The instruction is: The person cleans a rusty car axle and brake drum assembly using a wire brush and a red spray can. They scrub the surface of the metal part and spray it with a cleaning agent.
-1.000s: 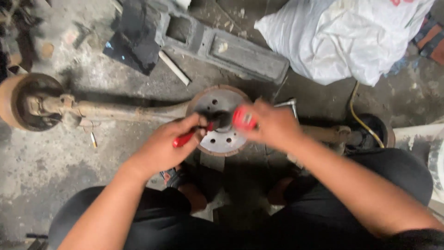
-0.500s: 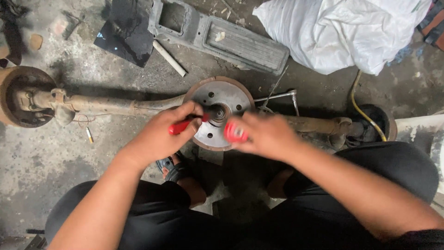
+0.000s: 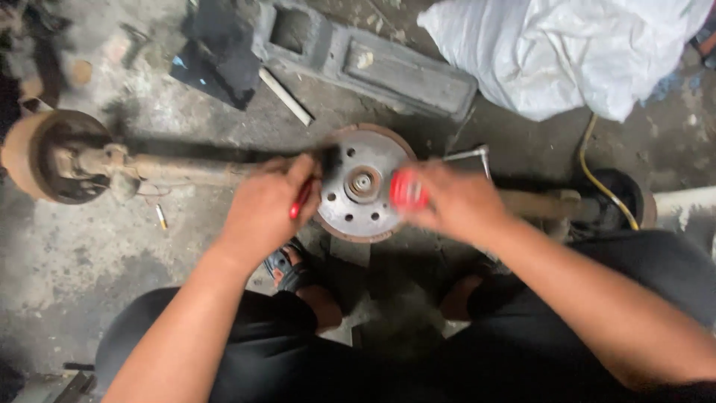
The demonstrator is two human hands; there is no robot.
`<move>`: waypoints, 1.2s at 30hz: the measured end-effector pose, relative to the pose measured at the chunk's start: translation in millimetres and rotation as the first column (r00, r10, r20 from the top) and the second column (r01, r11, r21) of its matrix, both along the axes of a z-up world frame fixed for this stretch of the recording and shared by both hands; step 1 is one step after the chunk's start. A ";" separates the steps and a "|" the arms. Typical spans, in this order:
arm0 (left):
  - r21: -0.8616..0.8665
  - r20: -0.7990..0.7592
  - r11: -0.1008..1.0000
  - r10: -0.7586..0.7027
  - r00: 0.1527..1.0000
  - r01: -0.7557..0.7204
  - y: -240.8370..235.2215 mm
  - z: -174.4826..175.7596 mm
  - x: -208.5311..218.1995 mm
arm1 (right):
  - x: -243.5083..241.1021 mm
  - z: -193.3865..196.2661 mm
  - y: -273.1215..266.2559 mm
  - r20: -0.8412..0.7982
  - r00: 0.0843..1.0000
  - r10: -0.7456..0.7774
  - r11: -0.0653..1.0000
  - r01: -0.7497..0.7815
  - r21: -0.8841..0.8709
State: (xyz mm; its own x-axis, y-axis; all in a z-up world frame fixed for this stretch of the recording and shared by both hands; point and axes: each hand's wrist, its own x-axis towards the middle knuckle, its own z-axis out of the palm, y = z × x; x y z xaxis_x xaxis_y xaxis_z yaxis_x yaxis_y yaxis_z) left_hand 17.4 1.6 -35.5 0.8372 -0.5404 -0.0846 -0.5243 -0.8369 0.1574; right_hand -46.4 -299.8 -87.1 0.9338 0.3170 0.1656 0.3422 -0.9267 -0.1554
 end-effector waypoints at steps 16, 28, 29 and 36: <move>-0.191 -0.076 0.980 -0.078 0.994 0.062 10.3 -4.5 -6.0 | 7.1 1.6 3.3 -0.003 1.000 0.006 0.998 -0.006 0.070; -0.272 -0.236 0.961 -0.113 0.965 0.046 4.2 -8.2 -8.6 | 2.1 -20.0 28.7 0.090 0.994 0.066 0.998 -0.065 -0.008; -0.198 -0.204 0.977 -0.120 0.972 0.079 5.3 -17.5 -7.2 | -3.5 -28.9 34.4 0.096 0.979 0.180 0.983 -0.177 -0.039; -0.201 -0.240 0.971 -0.178 0.954 0.130 -2.5 -22.9 -12.5 | 20.3 -0.7 15.2 0.038 0.997 -0.064 0.998 0.064 0.001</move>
State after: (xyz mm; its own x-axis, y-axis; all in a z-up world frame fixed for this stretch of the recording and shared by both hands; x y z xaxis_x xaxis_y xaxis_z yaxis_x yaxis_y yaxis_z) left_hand 4.8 -0.9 -58.5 0.7059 -0.6869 -0.1729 -0.5667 -0.6941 0.4439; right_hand -26.2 -284.6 -87.8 0.9451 0.2572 0.2015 0.2882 -0.9468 -0.1435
